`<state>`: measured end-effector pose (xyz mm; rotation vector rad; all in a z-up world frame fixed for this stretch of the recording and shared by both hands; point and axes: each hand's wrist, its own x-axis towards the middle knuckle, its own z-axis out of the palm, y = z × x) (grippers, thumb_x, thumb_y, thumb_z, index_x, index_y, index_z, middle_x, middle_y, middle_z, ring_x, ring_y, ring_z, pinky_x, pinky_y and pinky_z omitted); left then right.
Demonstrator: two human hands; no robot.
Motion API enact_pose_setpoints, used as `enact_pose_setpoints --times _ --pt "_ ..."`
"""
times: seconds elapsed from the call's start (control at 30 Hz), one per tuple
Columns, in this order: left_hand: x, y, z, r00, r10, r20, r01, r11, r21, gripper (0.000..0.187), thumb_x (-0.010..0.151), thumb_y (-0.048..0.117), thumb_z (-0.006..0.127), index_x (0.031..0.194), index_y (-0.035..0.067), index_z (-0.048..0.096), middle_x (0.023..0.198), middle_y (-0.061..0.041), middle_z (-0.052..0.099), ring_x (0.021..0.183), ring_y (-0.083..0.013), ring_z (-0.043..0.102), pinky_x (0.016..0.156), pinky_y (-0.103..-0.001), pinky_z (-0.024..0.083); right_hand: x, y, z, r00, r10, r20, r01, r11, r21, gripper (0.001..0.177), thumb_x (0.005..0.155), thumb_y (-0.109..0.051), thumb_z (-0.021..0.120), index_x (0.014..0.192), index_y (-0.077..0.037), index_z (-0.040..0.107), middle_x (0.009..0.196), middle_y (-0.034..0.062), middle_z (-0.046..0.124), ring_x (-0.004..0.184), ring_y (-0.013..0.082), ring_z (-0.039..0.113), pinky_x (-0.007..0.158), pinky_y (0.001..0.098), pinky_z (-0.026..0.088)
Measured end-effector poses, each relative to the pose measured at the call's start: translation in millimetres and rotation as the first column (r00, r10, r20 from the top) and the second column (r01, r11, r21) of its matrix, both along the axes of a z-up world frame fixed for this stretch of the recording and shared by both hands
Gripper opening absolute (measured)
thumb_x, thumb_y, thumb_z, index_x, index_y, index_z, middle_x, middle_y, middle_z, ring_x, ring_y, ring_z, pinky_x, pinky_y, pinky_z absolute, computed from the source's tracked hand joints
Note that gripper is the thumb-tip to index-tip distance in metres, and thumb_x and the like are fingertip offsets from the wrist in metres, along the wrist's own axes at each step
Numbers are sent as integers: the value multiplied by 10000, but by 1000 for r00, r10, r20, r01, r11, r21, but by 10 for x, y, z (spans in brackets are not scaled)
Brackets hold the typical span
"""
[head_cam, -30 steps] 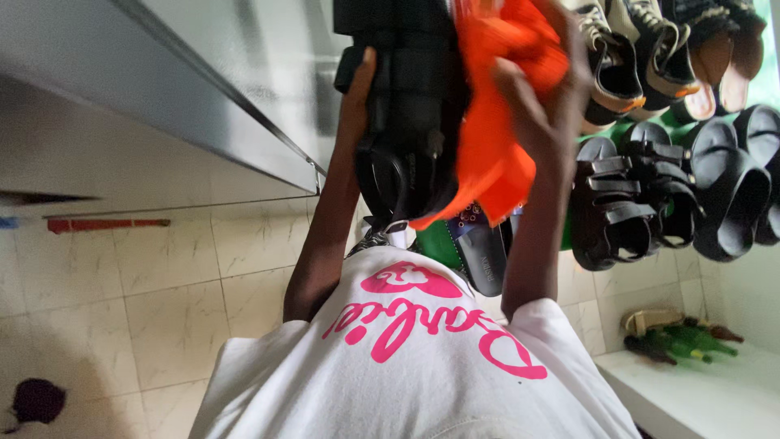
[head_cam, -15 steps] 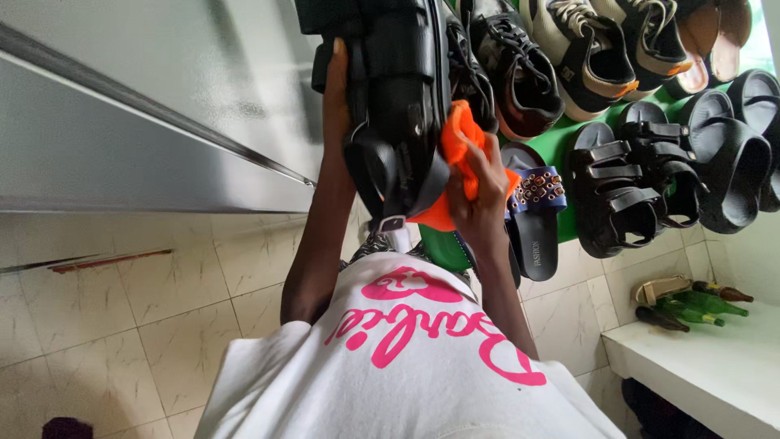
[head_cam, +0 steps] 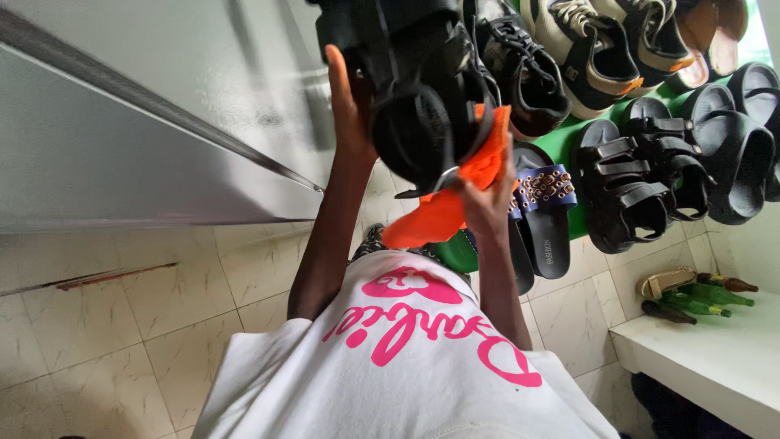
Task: The person cleans a pair of black sandals using an orange cloth, wiping the straps and soles before placing the sandals onto a green shoe rack alongside other shoes.
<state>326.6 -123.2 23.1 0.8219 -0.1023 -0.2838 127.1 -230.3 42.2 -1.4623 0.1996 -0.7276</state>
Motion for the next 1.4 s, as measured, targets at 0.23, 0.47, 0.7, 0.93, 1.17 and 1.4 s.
enact_pose_setpoints --times 0.23,0.47,0.7,0.93,1.17,1.4 --pt "245 -112 -551 933 -360 -16 334 882 -333 760 752 711 584 1301 186 619 1194 19 723 1078 -129 743 899 -380 649 154 79 -305 974 -28 223 -33 964 263 889 769 -92 619 1592 39 309 1467 133 548 1300 200 614 1149 332 511" --pt "224 -264 -605 807 -576 129 565 688 -456 529 1011 595 544 1107 100 702 932 -7 726 799 -108 703 709 -289 598 153 -83 -811 967 -60 247 -63 884 463 803 874 65 484 1660 7 329 1139 128 627 877 191 635 810 305 561" --pt "284 -378 -462 870 -438 225 493 777 -391 492 1080 574 547 1001 109 689 819 27 650 668 -79 621 603 -262 533 358 127 -508 983 -111 145 26 870 493 647 1030 -151 555 1593 -175 235 1372 108 579 1157 204 634 1003 381 557" --pt "278 -747 -726 879 117 462 -235 950 205 429 989 423 795 1099 16 715 1015 -49 704 897 -132 668 810 -279 574 569 60 -779 1000 -14 6 5 675 738 345 1022 -328 478 1315 -147 490 1093 81 670 949 228 684 804 394 603" --pt "338 -684 -355 842 87 533 -195 969 150 725 829 315 917 1348 51 484 1139 -59 673 974 -197 724 886 -364 646 482 120 -322 945 228 -232 -24 761 649 281 1023 -225 613 1245 -55 594 1047 49 657 867 150 644 717 299 555" --pt "274 -264 -19 605 -78 792 -208 945 252 1058 767 138 1007 1589 86 343 1264 -126 728 1130 -253 753 1069 -392 623 330 80 901 994 -105 25 108 952 -288 499 1129 -114 583 1504 -52 261 1275 97 590 1093 172 642 972 311 570"
